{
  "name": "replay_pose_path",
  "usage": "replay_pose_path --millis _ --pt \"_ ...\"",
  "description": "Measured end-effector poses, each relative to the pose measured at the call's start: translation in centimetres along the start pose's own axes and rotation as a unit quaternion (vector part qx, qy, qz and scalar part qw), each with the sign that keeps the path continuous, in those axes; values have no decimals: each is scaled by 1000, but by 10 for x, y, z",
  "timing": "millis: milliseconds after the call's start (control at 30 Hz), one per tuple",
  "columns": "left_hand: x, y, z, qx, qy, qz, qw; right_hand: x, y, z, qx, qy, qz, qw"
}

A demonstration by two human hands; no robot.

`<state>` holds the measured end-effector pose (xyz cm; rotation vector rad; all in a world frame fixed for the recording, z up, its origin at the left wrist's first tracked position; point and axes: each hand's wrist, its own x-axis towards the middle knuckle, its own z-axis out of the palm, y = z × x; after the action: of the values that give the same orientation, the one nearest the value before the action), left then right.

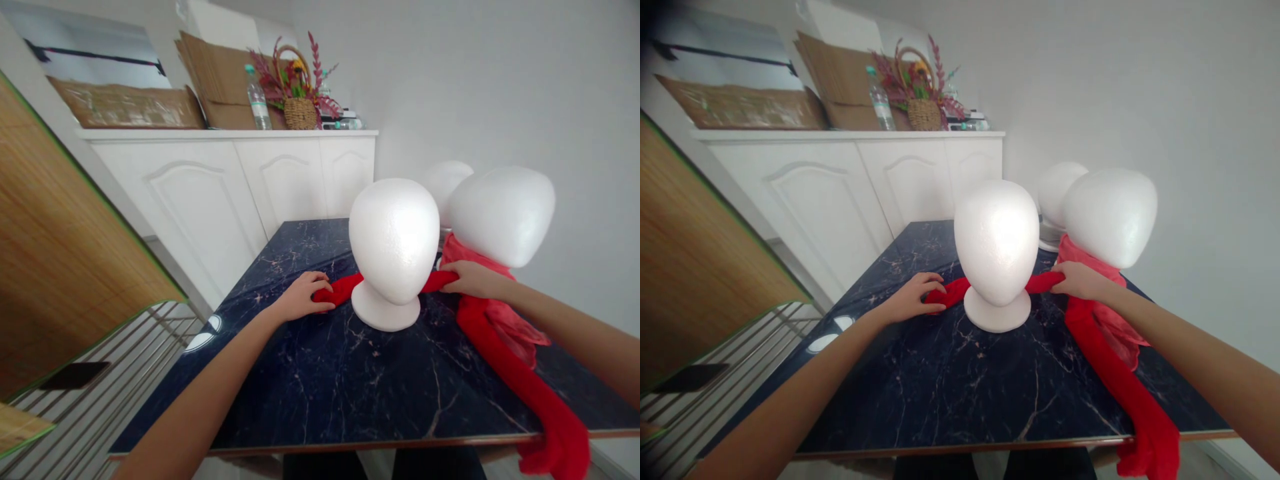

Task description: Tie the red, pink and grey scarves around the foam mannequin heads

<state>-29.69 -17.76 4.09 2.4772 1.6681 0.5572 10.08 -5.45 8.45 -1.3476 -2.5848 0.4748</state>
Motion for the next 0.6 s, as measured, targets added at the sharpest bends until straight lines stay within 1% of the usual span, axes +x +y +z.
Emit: replay_pose_path --millis 100,167,200,267,333,400,433,500,533,600 --pt "-2 1 -5 -1 -39 51 998 -3 3 2 -10 -11 15 1000" --pt "-5 4 -8 -26 -41 69 996 -6 3 2 -10 -9 13 1000" --pt "-5 5 -10 -48 -31 70 996 -7 3 2 -10 -7 9 1000" --pt "-5 9 -15 -115 5 39 993 -9 1 1 -2 -8 6 1000" --pt "-1 12 -21 -210 45 -19 977 -10 0 -1 24 -23 20 999" --pt "6 14 -25 -322 85 -65 940 -12 0 -3 57 -41 52 996" --pt "10 13 -26 -386 104 -78 913 -14 0 -3 85 -55 70 992" --pt "15 10 -27 -511 130 -97 844 -19 2 -2 177 -79 99 976" --pt "16 7 -26 -565 138 -105 807 -23 3 -1 237 -85 106 962" --pt "14 0 -26 -651 147 -112 736 -32 4 3 352 -80 127 924"
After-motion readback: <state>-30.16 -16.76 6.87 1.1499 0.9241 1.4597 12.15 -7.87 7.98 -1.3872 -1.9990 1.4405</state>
